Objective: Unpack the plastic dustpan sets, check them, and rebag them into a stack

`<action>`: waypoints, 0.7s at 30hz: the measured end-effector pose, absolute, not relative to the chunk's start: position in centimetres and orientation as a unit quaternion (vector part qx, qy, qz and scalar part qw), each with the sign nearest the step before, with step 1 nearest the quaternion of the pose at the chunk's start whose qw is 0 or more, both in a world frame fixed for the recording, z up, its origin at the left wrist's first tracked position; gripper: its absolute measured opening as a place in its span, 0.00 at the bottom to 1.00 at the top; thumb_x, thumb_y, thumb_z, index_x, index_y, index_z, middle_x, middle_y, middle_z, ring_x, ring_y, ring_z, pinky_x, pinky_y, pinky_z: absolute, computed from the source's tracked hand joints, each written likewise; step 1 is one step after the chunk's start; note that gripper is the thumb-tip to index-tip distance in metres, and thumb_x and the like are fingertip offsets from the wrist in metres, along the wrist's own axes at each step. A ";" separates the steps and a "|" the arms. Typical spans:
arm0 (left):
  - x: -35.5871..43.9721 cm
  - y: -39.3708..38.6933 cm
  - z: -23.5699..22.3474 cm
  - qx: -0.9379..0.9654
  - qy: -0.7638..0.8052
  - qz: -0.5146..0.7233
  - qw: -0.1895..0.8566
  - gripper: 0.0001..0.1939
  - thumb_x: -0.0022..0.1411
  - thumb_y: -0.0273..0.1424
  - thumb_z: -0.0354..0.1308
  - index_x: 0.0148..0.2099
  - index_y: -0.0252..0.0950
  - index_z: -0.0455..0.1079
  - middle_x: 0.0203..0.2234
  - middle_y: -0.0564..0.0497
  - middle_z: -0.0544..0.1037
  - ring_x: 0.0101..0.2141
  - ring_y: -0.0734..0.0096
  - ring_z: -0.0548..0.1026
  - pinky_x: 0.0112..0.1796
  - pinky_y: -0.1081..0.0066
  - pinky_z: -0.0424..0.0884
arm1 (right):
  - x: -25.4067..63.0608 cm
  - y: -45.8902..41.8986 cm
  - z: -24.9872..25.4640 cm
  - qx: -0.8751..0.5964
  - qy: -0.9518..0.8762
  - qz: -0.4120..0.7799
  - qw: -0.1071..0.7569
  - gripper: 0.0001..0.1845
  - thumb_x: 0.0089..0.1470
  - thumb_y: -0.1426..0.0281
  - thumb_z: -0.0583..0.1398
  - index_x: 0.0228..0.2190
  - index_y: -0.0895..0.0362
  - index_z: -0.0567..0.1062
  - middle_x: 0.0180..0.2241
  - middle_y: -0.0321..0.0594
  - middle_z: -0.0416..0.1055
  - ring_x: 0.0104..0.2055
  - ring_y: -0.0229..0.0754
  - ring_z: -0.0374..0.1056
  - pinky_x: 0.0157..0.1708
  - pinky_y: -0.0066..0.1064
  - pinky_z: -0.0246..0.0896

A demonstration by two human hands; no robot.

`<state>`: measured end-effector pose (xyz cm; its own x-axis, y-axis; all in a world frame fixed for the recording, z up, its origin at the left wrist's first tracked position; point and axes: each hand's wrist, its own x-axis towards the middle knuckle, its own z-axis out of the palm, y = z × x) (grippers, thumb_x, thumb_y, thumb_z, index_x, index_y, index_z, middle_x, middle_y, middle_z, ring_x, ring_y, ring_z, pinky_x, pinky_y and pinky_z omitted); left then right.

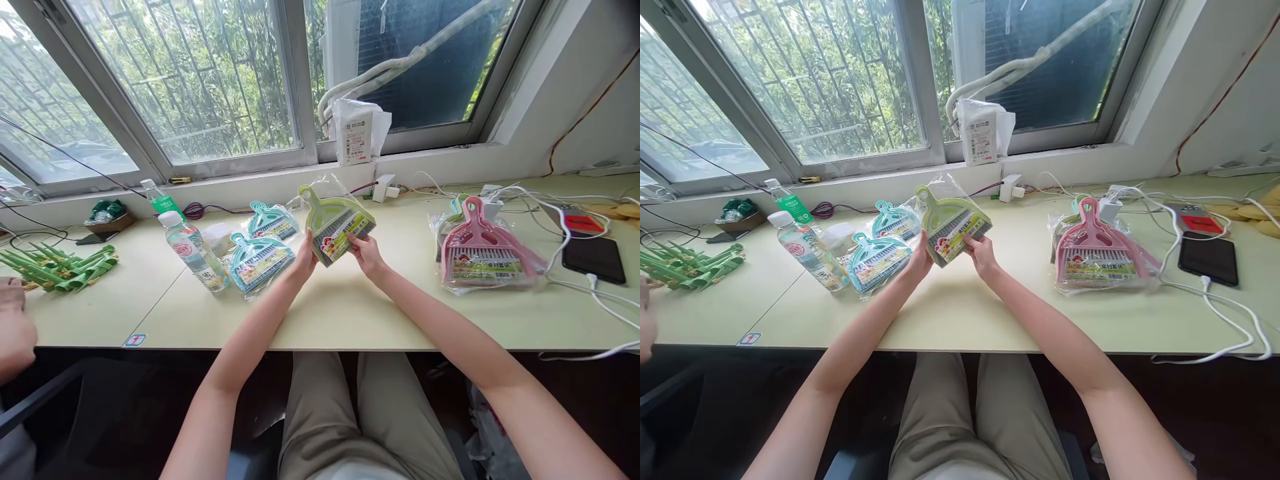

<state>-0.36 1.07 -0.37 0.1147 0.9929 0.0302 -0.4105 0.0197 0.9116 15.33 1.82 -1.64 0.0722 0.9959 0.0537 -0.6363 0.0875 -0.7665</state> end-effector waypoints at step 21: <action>2.2 -0.1 -2.4 0.472 0.388 0.598 0.519 0.24 0.62 0.37 0.60 0.58 0.40 0.60 0.54 0.43 0.73 0.51 0.57 0.75 0.50 0.54 0.74 | 14.6 1.5 -2.2 -0.327 -0.234 0.564 0.721 0.14 0.41 0.71 0.72 0.27 0.57 0.73 0.32 0.37 0.79 0.41 0.44 0.77 0.44 0.36 0.76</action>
<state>2.17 -0.08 -2.41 -0.0147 0.9867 0.1618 -0.2545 -0.1601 0.9537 14.61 1.53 -2.18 0.2545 0.9666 -0.0314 -0.6611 0.1502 -0.7351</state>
